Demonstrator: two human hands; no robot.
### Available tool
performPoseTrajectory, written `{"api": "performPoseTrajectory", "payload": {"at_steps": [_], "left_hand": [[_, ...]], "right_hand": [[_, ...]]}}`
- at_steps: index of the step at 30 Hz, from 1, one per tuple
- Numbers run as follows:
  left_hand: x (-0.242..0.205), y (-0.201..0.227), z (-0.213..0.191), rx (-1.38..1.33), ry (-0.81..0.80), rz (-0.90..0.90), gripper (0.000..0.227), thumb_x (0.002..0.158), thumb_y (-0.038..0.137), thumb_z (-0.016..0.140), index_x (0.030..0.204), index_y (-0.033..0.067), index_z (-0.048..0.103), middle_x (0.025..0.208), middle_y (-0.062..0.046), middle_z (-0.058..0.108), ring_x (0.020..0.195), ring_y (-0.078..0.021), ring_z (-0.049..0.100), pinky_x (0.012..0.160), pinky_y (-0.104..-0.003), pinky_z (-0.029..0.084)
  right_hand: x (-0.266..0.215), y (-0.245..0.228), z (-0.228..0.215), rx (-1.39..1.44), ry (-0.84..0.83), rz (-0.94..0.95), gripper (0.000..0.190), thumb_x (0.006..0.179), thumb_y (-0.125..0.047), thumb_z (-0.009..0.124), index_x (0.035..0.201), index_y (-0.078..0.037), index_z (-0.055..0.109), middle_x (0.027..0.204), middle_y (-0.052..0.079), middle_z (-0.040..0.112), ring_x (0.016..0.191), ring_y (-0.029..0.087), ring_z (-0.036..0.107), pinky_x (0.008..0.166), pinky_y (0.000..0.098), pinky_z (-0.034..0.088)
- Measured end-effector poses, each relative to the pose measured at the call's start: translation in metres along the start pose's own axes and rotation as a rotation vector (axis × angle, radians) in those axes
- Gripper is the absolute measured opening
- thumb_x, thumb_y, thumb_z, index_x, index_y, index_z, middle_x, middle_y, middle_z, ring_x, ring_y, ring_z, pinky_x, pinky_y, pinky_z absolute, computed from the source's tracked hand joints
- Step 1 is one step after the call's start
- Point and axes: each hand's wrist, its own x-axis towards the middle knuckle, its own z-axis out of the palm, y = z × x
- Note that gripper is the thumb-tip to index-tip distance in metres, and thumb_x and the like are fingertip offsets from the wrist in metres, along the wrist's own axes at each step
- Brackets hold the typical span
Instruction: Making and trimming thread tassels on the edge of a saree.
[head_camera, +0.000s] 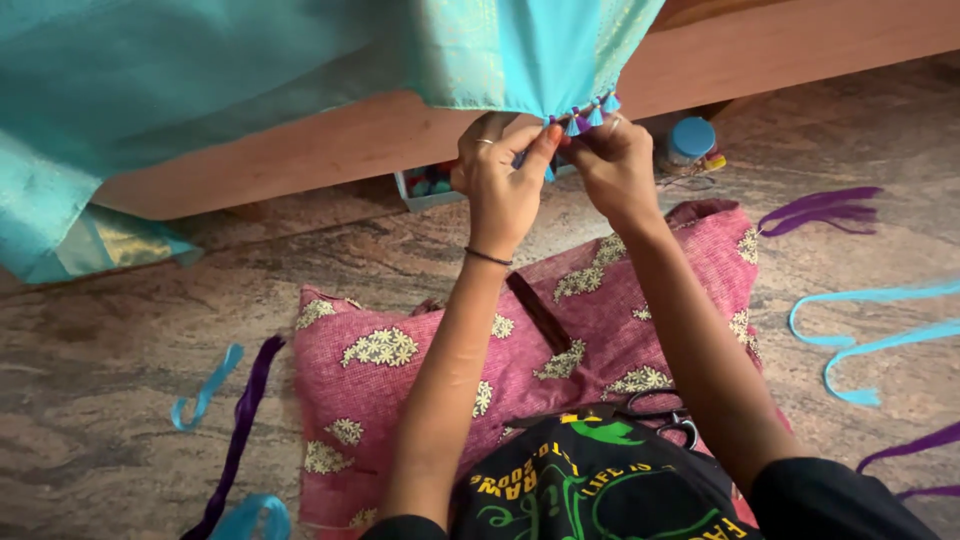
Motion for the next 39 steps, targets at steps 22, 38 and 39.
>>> {"api": "performPoseTrajectory", "payload": {"at_steps": [22, 38, 39], "left_hand": [[-0.006, 0.012, 0.000, 0.006, 0.055, 0.067, 0.027, 0.100, 0.032, 0.070, 0.092, 0.0071, 0.078, 0.098, -0.001, 0.074, 0.095, -0.0156, 0.066, 0.090, -0.030, 0.051], [-0.005, 0.010, 0.000, 0.065, 0.009, -0.011, 0.029, 0.100, 0.037, 0.067, 0.091, 0.0109, 0.078, 0.095, -0.002, 0.072, 0.095, -0.0190, 0.065, 0.091, -0.033, 0.050], [-0.006, 0.008, 0.000, 0.065, 0.008, -0.011, 0.029, 0.100, 0.037, 0.067, 0.091, 0.0109, 0.078, 0.095, -0.002, 0.072, 0.095, -0.0190, 0.065, 0.091, -0.033, 0.050]], "right_hand": [[0.008, -0.007, 0.004, 0.322, 0.060, 0.000, 0.021, 0.098, 0.018, 0.059, 0.109, 0.003, 0.067, 0.106, 0.005, 0.074, 0.099, 0.012, 0.072, 0.092, 0.0307, 0.064], [0.006, 0.008, 0.005, 0.238, 0.033, -0.034, 0.022, 0.099, 0.019, 0.056, 0.108, 0.005, 0.069, 0.100, 0.005, 0.073, 0.091, 0.009, 0.067, 0.084, 0.0262, 0.057], [0.003, 0.004, 0.007, 0.238, 0.034, -0.033, 0.022, 0.099, 0.019, 0.056, 0.108, 0.005, 0.069, 0.100, 0.005, 0.073, 0.091, 0.009, 0.067, 0.084, 0.0262, 0.057]]}}
